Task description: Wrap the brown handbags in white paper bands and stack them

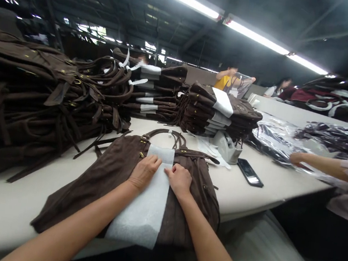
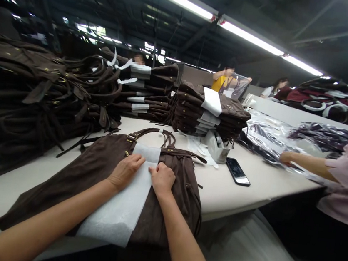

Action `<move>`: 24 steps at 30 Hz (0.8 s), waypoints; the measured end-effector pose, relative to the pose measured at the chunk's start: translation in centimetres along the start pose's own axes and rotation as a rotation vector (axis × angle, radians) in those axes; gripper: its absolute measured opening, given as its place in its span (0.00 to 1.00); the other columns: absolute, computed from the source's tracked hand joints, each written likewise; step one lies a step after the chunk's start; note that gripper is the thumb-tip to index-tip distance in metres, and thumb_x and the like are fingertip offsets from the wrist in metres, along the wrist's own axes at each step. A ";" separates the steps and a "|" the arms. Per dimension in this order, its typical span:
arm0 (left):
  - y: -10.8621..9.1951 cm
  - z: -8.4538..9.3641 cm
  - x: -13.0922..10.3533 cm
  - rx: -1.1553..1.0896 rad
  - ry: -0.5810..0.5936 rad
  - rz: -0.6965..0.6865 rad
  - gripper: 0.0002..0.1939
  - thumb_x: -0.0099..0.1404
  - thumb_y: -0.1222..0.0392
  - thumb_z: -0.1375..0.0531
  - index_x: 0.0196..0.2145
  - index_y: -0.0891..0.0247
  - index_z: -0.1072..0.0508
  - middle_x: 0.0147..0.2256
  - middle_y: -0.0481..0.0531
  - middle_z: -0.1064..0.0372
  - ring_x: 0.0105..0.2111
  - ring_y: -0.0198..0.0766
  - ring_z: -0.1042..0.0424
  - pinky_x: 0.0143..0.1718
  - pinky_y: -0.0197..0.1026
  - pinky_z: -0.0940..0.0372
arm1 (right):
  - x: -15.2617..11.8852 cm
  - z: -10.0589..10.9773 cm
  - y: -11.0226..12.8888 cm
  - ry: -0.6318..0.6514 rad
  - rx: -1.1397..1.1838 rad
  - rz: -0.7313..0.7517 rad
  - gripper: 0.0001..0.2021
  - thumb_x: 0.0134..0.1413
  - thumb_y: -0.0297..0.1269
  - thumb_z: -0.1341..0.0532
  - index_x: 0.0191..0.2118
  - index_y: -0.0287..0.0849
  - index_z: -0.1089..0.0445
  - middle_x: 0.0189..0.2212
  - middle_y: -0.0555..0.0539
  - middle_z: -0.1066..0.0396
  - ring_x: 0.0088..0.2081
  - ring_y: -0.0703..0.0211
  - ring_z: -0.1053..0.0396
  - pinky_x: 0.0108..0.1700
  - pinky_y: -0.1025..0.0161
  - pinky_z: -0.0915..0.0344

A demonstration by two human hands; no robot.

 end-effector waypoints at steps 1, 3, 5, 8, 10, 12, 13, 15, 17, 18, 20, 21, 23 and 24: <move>-0.1 0.1 -0.1 -0.005 0.022 -0.028 0.11 0.67 0.70 0.51 0.35 0.63 0.30 0.36 0.54 0.31 0.40 0.41 0.31 0.43 0.39 0.36 | 0.1 0.0 0.0 0.003 0.007 -0.007 0.13 0.54 0.51 0.37 0.29 0.46 0.28 0.29 0.48 0.24 0.35 0.54 0.27 0.33 0.65 0.41; -0.3 0.2 -0.6 -0.025 0.057 -0.062 0.11 0.67 0.70 0.51 0.34 0.65 0.29 0.35 0.55 0.31 0.38 0.41 0.30 0.41 0.39 0.34 | 0.1 0.0 -0.1 0.006 0.024 -0.014 0.13 0.54 0.50 0.37 0.29 0.46 0.28 0.30 0.47 0.24 0.35 0.54 0.26 0.34 0.64 0.39; -0.6 0.2 -1.2 -0.054 0.082 -0.089 0.12 0.69 0.66 0.52 0.36 0.67 0.28 0.36 0.58 0.30 0.38 0.43 0.29 0.42 0.42 0.33 | 0.2 0.0 -0.1 0.008 0.042 -0.010 0.13 0.53 0.50 0.37 0.29 0.45 0.28 0.30 0.47 0.24 0.36 0.53 0.26 0.35 0.63 0.38; -0.4 -0.7 -2.0 -0.097 0.045 -0.144 0.17 0.70 0.60 0.53 0.44 0.70 0.27 0.43 0.65 0.31 0.46 0.50 0.30 0.49 0.50 0.34 | 0.4 0.0 -0.1 0.036 0.056 0.001 0.15 0.53 0.52 0.37 0.31 0.46 0.27 0.31 0.46 0.24 0.37 0.51 0.26 0.37 0.61 0.36; 0.2 -1.8 -2.2 -0.161 -0.022 -0.177 0.22 0.71 0.52 0.53 0.52 0.67 0.29 0.51 0.66 0.34 0.53 0.54 0.34 0.54 0.55 0.37 | 0.5 0.0 -0.2 0.056 0.066 -0.003 0.16 0.54 0.54 0.39 0.32 0.46 0.27 0.32 0.46 0.23 0.38 0.52 0.26 0.38 0.61 0.35; 0.8 -3.1 -2.2 -0.266 -0.044 -0.235 0.26 0.70 0.44 0.54 0.55 0.62 0.30 0.57 0.62 0.38 0.57 0.53 0.38 0.59 0.55 0.40 | 0.6 0.1 -0.2 0.057 0.081 -0.014 0.16 0.54 0.55 0.39 0.32 0.46 0.27 0.33 0.47 0.23 0.39 0.53 0.25 0.39 0.62 0.35; 1.1 -3.6 -2.3 -0.309 -0.037 -0.257 0.28 0.70 0.42 0.55 0.56 0.60 0.31 0.59 0.60 0.40 0.59 0.52 0.39 0.60 0.54 0.41 | 0.6 0.2 -0.2 0.055 0.089 -0.021 0.16 0.54 0.55 0.39 0.32 0.47 0.27 0.33 0.47 0.23 0.39 0.53 0.25 0.39 0.63 0.35; 1.4 -4.2 -2.4 -0.343 -0.002 -0.273 0.32 0.68 0.38 0.55 0.59 0.61 0.33 0.62 0.59 0.42 0.61 0.51 0.41 0.62 0.53 0.43 | 0.6 0.2 -0.2 0.055 0.107 -0.031 0.15 0.53 0.53 0.38 0.32 0.46 0.26 0.33 0.47 0.23 0.39 0.53 0.25 0.39 0.63 0.35; 1.4 -4.3 -2.6 -0.313 0.041 -0.262 0.35 0.67 0.36 0.53 0.62 0.62 0.39 0.64 0.59 0.46 0.63 0.52 0.44 0.63 0.54 0.45 | 0.7 0.2 -0.2 0.056 0.125 -0.025 0.15 0.54 0.52 0.38 0.32 0.46 0.26 0.33 0.46 0.23 0.39 0.53 0.25 0.39 0.62 0.34; 1.3 -4.2 -2.8 -0.292 0.062 -0.262 0.37 0.66 0.36 0.52 0.63 0.63 0.42 0.64 0.59 0.49 0.64 0.52 0.46 0.63 0.54 0.47 | 0.7 0.2 -0.2 0.052 0.135 -0.017 0.15 0.54 0.52 0.39 0.32 0.45 0.26 0.33 0.46 0.23 0.39 0.53 0.25 0.40 0.62 0.34; 1.1 -4.2 -3.0 -0.267 0.091 -0.269 0.39 0.65 0.36 0.50 0.65 0.64 0.46 0.65 0.58 0.52 0.65 0.52 0.50 0.64 0.55 0.49 | 0.5 0.3 -0.3 0.033 0.157 0.002 0.15 0.55 0.51 0.40 0.32 0.45 0.26 0.33 0.45 0.23 0.39 0.52 0.25 0.42 0.60 0.33; 1.0 -4.3 -3.1 -0.264 0.098 -0.273 0.39 0.65 0.36 0.50 0.65 0.63 0.47 0.65 0.58 0.54 0.65 0.52 0.51 0.64 0.55 0.49 | 0.3 0.4 -0.4 0.026 0.173 0.013 0.14 0.55 0.50 0.40 0.32 0.45 0.26 0.33 0.46 0.23 0.39 0.51 0.25 0.42 0.59 0.33; 1.0 -4.5 -3.2 -0.269 0.097 -0.275 0.39 0.65 0.36 0.50 0.65 0.62 0.48 0.65 0.57 0.56 0.65 0.52 0.52 0.64 0.56 0.50 | -0.7 0.9 -0.7 0.044 0.238 0.049 0.10 0.54 0.45 0.38 0.33 0.45 0.26 0.32 0.47 0.23 0.38 0.52 0.25 0.42 0.59 0.33; 1.0 -4.6 -3.3 -0.273 0.089 -0.271 0.38 0.65 0.36 0.50 0.65 0.61 0.48 0.66 0.56 0.56 0.65 0.52 0.52 0.64 0.57 0.50 | -1.3 1.4 -1.0 0.069 0.305 0.079 0.08 0.53 0.42 0.37 0.35 0.44 0.26 0.31 0.48 0.23 0.36 0.54 0.25 0.40 0.61 0.33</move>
Point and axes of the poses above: each hand's wrist, its own x-axis towards the middle knuckle, its own z-axis out of the back of the hand, y = z × x, the point moved 2 cm from there along x, towards the middle knuckle
